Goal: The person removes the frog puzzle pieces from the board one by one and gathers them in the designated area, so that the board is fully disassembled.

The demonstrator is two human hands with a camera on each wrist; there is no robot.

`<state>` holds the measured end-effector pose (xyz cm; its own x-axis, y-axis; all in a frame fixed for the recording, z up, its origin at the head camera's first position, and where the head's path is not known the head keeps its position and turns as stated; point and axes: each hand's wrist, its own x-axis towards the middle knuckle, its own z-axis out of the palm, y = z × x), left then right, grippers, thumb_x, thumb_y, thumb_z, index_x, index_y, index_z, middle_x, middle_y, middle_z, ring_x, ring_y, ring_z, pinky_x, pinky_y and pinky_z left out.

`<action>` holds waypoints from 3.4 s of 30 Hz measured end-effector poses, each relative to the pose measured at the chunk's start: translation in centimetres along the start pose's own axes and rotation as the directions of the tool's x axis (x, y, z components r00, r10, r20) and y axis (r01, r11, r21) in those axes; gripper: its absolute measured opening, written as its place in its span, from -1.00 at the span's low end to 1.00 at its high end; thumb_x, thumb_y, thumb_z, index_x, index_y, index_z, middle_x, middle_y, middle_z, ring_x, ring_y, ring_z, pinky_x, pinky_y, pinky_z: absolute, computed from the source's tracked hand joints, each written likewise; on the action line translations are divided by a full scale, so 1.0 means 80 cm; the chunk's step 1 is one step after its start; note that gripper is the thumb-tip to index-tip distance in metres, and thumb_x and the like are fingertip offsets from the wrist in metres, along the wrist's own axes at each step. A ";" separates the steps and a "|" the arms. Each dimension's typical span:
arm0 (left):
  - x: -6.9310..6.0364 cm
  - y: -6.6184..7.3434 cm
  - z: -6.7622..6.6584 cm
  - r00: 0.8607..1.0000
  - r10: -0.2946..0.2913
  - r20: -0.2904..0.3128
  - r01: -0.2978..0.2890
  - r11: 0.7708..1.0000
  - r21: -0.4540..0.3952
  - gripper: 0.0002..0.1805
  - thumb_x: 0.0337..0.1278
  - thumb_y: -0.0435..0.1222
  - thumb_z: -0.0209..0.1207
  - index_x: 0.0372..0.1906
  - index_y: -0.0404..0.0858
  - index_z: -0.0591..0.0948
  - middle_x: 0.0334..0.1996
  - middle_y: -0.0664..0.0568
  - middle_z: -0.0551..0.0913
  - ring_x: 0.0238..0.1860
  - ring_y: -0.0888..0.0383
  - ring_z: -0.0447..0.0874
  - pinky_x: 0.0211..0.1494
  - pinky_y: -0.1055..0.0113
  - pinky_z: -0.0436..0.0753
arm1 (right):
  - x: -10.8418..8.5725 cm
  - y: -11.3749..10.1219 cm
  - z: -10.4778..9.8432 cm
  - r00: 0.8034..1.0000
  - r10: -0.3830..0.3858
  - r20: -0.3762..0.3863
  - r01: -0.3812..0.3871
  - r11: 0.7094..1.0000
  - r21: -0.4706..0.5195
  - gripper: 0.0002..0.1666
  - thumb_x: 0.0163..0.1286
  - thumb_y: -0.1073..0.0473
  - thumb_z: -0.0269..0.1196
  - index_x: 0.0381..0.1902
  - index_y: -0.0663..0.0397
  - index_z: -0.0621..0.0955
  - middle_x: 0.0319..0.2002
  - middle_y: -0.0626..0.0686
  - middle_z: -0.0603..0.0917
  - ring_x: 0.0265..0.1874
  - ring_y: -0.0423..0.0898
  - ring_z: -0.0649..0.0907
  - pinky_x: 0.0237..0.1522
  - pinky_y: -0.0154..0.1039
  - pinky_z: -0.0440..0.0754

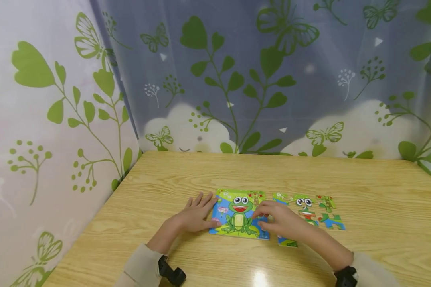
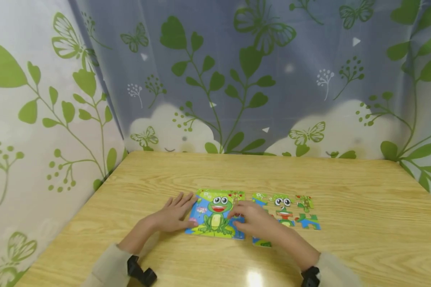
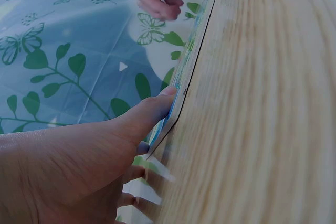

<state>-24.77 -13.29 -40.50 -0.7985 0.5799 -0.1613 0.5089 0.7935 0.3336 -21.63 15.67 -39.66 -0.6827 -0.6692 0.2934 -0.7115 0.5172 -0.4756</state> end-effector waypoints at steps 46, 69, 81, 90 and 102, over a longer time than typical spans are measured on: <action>-0.002 0.003 -0.003 1.000 0.002 0.000 -0.002 1.000 -0.002 -0.12 0.21 0.17 -0.04 0.45 -0.21 -0.05 0.42 -0.16 -0.15 0.38 -0.18 -0.36 0.29 -0.14 -0.28 | 0.023 -0.007 0.039 0.993 0.112 -0.027 -0.109 0.990 0.090 -0.71 0.12 0.39 0.24 -0.15 0.14 0.61 -0.26 -0.06 0.48 -0.40 -0.22 0.50 -0.41 -0.38 0.52; -0.001 0.004 -0.004 1.000 -0.004 -0.008 0.004 1.000 -0.014 -0.13 0.21 0.14 -0.01 0.44 -0.22 -0.02 0.42 -0.17 -0.13 0.38 -0.20 -0.33 0.29 -0.16 -0.26 | -0.051 0.000 -0.029 0.987 0.105 -0.120 -0.095 0.991 0.092 -0.67 0.11 0.44 0.24 -0.14 0.10 0.62 -0.20 -0.07 0.51 -0.37 -0.24 0.49 -0.43 -0.32 0.51; -0.001 0.001 -0.001 1.000 -0.001 -0.010 0.001 1.000 -0.010 -0.11 0.19 0.17 -0.02 0.45 -0.20 -0.04 0.42 -0.13 -0.15 0.38 -0.16 -0.36 0.30 -0.12 -0.29 | -0.115 0.030 -0.060 0.977 0.007 -0.212 -0.012 1.000 -0.022 -0.63 -0.02 0.47 0.36 -0.19 0.16 0.63 -0.22 -0.05 0.54 -0.44 -0.29 0.47 -0.51 -0.34 0.48; -0.002 0.002 -0.003 1.000 -0.003 -0.012 0.002 1.000 -0.020 -0.12 0.20 0.15 -0.01 0.45 -0.21 -0.02 0.42 -0.15 -0.14 0.38 -0.17 -0.36 0.29 -0.12 -0.29 | -0.146 0.050 -0.060 0.985 0.011 -0.175 -0.014 1.000 -0.017 -0.63 -0.02 0.47 0.36 -0.21 0.12 0.63 -0.21 -0.01 0.54 -0.43 -0.30 0.50 -0.50 -0.36 0.50; -0.002 0.001 -0.002 1.000 0.003 -0.011 -0.003 1.000 -0.019 -0.12 0.20 0.16 -0.02 0.45 -0.21 -0.04 0.42 -0.15 -0.15 0.38 -0.17 -0.36 0.29 -0.13 -0.29 | -0.155 0.066 -0.054 0.990 -0.042 -0.134 0.050 0.997 0.052 -0.61 0.04 0.49 0.32 -0.17 0.06 0.62 -0.18 -0.03 0.53 -0.44 -0.30 0.48 -0.52 -0.38 0.50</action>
<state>-24.63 -13.30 -40.33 -0.8005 0.5801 -0.1506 0.5051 0.7882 0.3516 -17.62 28.99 -42.19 -0.6680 -0.6131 0.4218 -0.7350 0.4549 -0.5028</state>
